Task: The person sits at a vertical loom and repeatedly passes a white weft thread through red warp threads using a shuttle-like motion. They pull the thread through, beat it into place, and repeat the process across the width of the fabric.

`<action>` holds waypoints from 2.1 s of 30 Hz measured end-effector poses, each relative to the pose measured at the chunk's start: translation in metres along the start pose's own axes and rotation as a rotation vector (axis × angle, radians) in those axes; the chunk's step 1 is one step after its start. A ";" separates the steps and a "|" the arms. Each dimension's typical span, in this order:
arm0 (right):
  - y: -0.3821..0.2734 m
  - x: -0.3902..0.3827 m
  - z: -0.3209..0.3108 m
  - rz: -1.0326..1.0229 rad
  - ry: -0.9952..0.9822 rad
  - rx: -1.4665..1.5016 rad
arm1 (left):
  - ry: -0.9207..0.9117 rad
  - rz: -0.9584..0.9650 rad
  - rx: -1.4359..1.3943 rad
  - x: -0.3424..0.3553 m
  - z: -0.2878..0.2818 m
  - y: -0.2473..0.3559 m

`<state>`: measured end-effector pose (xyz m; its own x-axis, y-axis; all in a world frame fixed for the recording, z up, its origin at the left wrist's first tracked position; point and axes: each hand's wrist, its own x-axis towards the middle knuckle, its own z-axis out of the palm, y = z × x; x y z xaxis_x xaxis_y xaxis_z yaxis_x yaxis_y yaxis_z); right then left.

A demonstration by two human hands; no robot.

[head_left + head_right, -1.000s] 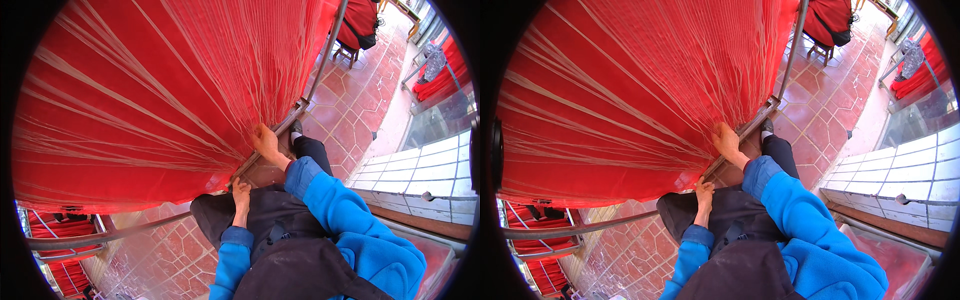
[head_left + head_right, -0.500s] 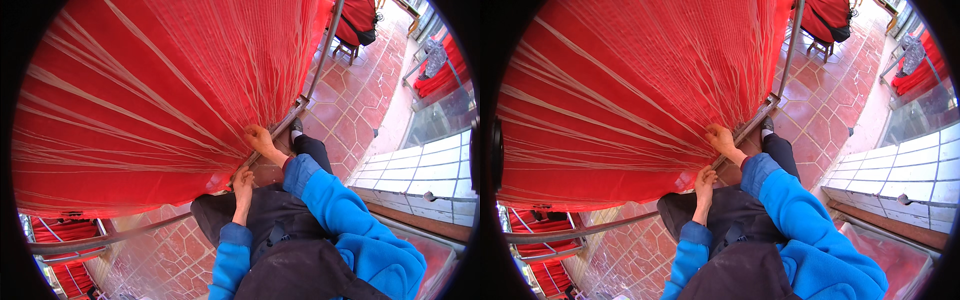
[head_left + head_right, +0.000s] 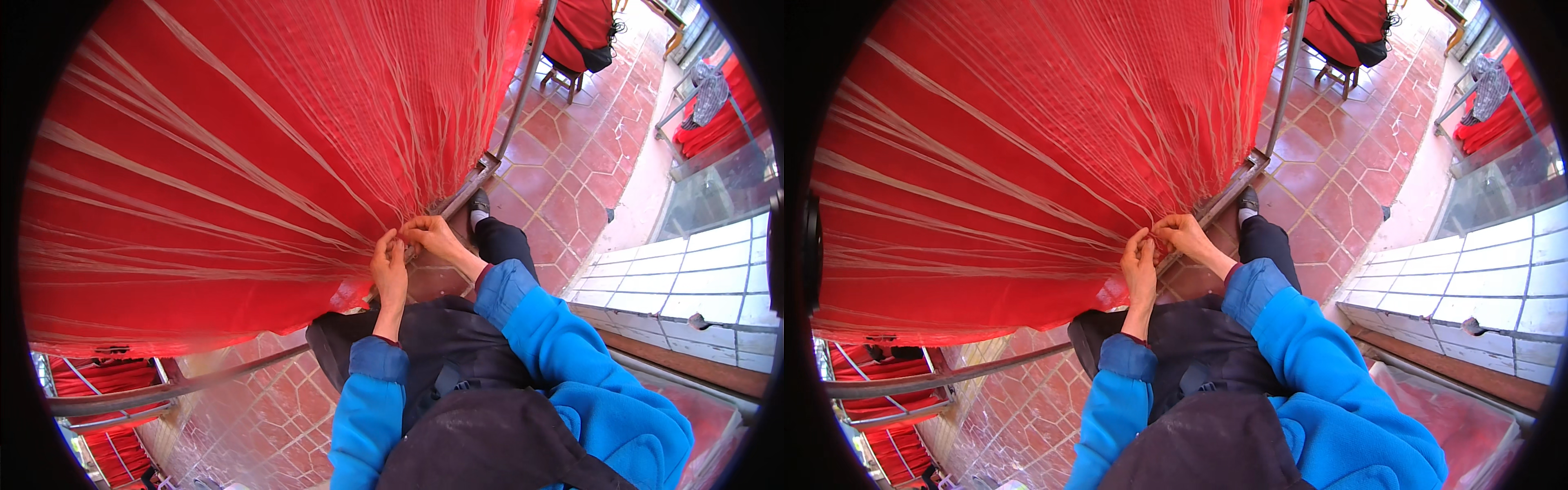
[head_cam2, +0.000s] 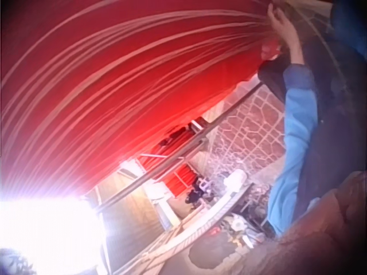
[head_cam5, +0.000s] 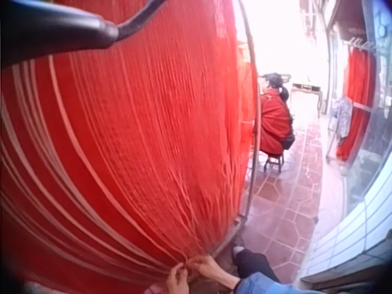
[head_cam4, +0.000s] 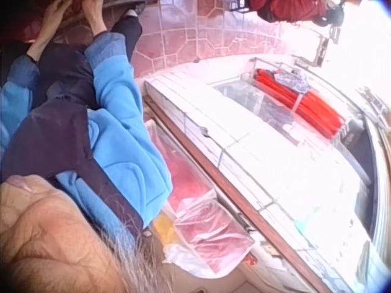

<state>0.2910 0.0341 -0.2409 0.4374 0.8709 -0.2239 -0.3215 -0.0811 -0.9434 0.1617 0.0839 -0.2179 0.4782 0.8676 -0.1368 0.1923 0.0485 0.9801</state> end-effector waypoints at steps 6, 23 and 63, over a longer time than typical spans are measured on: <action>-0.003 -0.028 0.003 0.098 -0.036 0.061 | 0.036 0.081 -0.004 -0.002 0.006 0.005; -0.062 -0.060 0.021 -0.094 0.034 0.117 | 0.052 0.154 0.097 -0.064 -0.005 0.006; -0.287 -0.330 -0.080 -1.178 -1.155 0.256 | -0.312 0.202 0.137 -0.113 0.024 0.024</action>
<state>0.3056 -0.2689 0.0842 -0.2468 0.2793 0.9279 -0.4601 0.8090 -0.3659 0.1329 -0.0253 -0.1825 0.7516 0.6596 -0.0007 0.1699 -0.1926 0.9665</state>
